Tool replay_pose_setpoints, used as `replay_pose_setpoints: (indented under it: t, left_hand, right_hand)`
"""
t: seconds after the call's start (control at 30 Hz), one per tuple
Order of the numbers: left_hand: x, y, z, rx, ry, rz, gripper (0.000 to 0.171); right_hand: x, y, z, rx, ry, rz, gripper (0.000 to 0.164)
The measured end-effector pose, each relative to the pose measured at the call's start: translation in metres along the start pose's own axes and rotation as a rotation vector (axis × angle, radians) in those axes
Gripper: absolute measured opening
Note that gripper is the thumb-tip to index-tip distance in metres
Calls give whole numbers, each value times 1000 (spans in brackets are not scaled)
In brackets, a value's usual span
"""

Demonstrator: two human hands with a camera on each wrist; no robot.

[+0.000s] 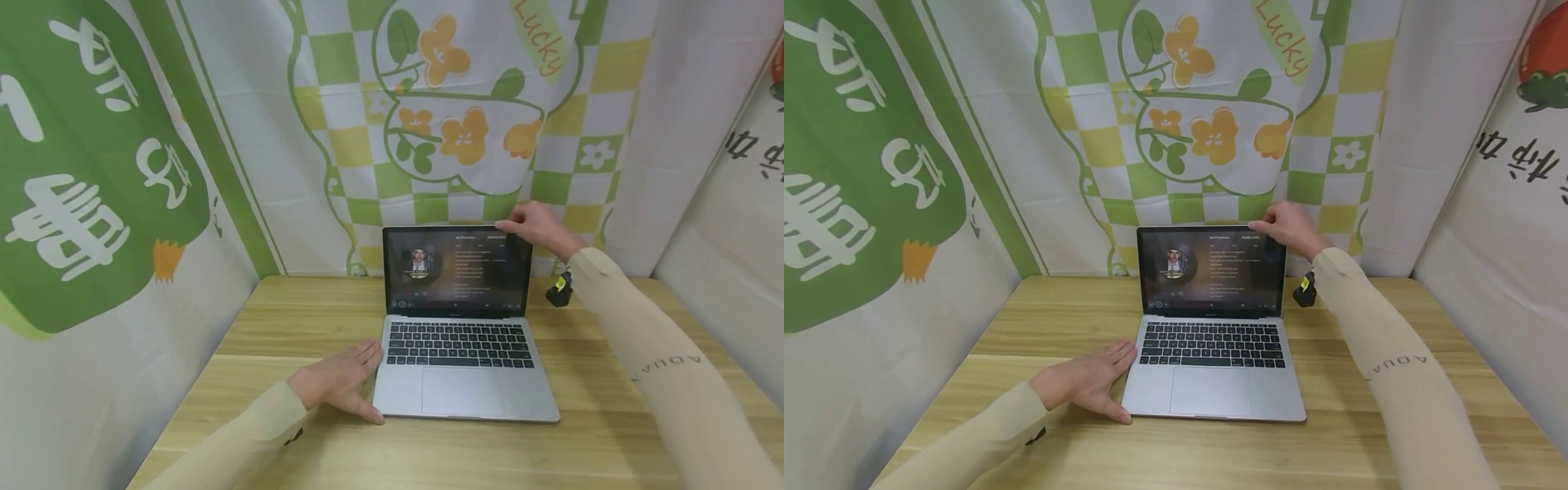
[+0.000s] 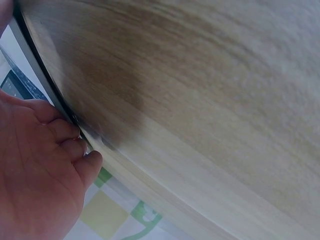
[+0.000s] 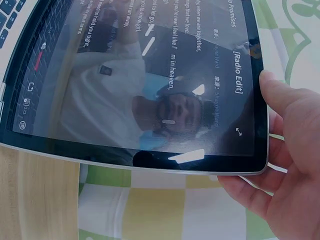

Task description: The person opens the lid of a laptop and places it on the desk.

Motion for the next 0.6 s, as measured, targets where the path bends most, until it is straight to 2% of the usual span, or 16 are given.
replay_pose_setpoints:
  t: [0.3,0.6]
  left_hand:
    - [0,0,-2,8,-7,3,125]
    - [-1,2,-1,0,0,9,125]
  right_hand:
    - [1,0,-10,8,-23,-77,39]
    - [8,-1,-23,98,-99,-108,43]
Point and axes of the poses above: each hand's wrist, its own y-axis away from the middle knuckle, its own x-axis out of the palm, z = x × y, the point moved 5 cm from there along -y, towards the middle knuckle, and after that the axes turned 3 degrees about y, right-handed, at the moved point
